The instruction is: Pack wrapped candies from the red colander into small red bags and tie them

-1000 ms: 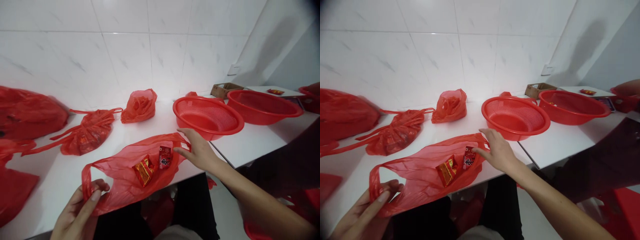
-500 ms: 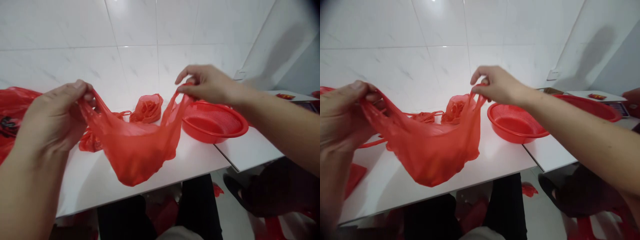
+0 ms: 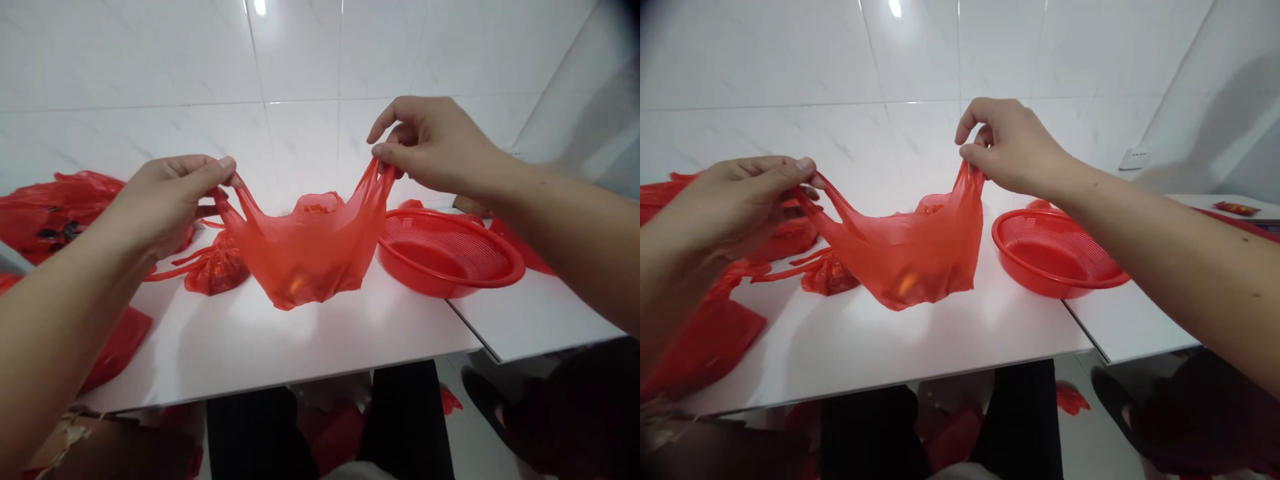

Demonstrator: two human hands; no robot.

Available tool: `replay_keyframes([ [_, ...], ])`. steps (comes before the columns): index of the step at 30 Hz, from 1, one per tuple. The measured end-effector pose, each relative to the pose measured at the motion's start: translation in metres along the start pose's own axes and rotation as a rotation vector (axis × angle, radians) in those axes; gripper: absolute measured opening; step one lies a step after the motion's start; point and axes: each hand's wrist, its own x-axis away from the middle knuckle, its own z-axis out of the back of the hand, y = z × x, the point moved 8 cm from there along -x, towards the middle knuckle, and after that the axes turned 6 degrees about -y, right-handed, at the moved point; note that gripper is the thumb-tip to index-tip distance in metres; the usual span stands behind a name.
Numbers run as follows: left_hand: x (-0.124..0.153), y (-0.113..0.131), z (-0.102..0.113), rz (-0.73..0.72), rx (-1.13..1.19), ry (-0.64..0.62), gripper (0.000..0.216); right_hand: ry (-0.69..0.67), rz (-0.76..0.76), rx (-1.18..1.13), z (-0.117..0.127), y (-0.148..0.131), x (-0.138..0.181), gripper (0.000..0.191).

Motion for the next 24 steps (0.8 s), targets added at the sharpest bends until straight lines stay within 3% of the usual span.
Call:
replay_keyframes([
  [2, 0.0, 0.007, -0.003, -0.047, 0.051, -0.027, 0.028, 0.024, 0.014, -0.005, 0.001, -0.002, -0.003, 0.014],
  [6, 0.003, 0.009, -0.036, -0.043, 0.206, -0.273, 0.033, -0.041, 0.073, -0.114, -0.019, -0.024, -0.011, 0.008],
  [9, 0.012, 0.002, -0.069, 0.044, 0.12, -0.47, 0.051, -0.147, 0.115, -0.243, -0.051, -0.052, -0.016, 0.01],
  [12, 0.023, -0.009, -0.095, 0.12, -0.046, -0.614, 0.032, -0.207, 0.191, -0.32, -0.08, -0.078, -0.017, 0.01],
  [15, 0.026, -0.019, -0.097, 0.175, -0.127, -0.575, 0.03, -0.208, 0.228, -0.357, -0.095, -0.085, -0.013, 0.015],
  [17, 0.026, -0.029, -0.093, 0.237, -0.101, -0.524, 0.035, -0.235, 0.197, -0.365, -0.102, -0.075, -0.008, 0.021],
  [22, 0.035, -0.049, -0.09, 0.392, 0.051, -0.497, 0.041, -0.461, 0.105, -0.384, -0.132, -0.039, 0.01, 0.024],
  [24, 0.039, -0.051, -0.09, 0.406, 0.085, -0.503, 0.044, -0.419, 0.106, -0.414, -0.131, -0.035, 0.017, 0.021],
])
